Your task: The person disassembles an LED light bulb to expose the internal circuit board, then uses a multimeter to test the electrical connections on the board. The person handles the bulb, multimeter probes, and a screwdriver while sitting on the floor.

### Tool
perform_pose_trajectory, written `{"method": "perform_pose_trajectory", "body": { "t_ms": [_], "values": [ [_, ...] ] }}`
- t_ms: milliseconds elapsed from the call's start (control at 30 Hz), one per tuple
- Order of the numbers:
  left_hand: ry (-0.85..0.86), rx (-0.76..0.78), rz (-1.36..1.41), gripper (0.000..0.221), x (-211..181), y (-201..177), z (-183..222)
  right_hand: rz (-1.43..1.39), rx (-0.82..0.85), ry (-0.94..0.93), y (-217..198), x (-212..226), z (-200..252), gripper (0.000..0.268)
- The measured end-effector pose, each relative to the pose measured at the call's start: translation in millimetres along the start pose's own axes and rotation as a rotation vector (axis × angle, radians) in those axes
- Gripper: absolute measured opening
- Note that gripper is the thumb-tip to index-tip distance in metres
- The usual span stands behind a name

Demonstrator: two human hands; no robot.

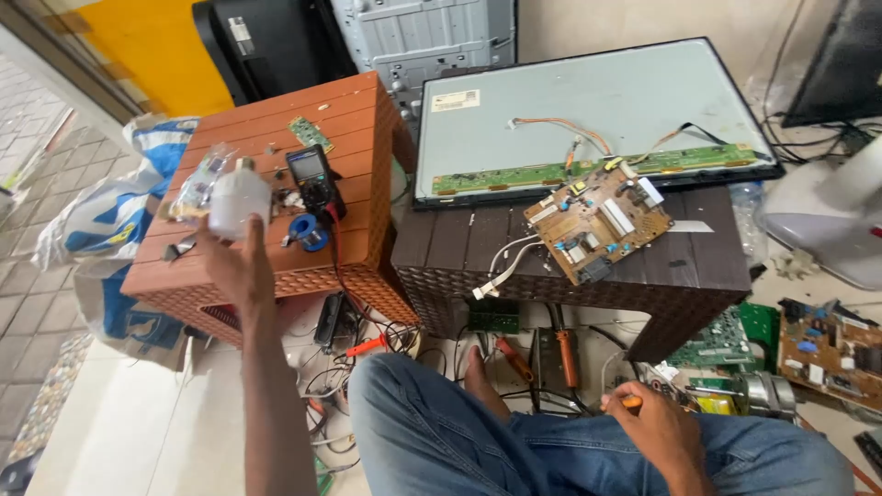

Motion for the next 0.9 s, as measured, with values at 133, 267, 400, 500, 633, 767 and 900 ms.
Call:
{"method": "perform_pose_trajectory", "body": {
  "t_ms": [133,267,400,500,633,767,900],
  "values": [
    [0.1,-0.003,0.365,0.061,-60,-15,44,-0.067,-0.15,0.004,15,-11,-10,0.039],
    [-0.042,0.238,0.689,0.075,-128,-6,146,-0.338,-0.371,-0.195,-14,12,11,0.064],
    [-0.261,0.742,0.823,0.095,-191,27,279,-1.336,-0.27,-0.415,-97,63,70,0.07],
    [0.032,0.862,0.899,0.075,-258,41,314,-1.928,0.058,-0.648,-136,96,102,0.092],
    [0.088,0.813,0.937,0.069,-283,42,330,-2.089,-0.038,-0.498,-140,101,95,0.054],
    [-0.012,0.741,0.907,0.072,-276,54,336,-2.127,-0.227,-0.298,-130,103,88,0.029],
    [-0.25,0.592,0.914,0.064,-245,75,353,-2.055,-0.593,-0.252,-128,104,81,0.027]
  ]
}}
Point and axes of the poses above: each hand's wrist, its own z-axis away from the middle knuckle, its own y-axis out of the palm, x = y × z, the point moved 7 cm from there along -z, towards the middle knuckle, and after that the axes turned 10 degrees about -x, right-handed, at the moved point
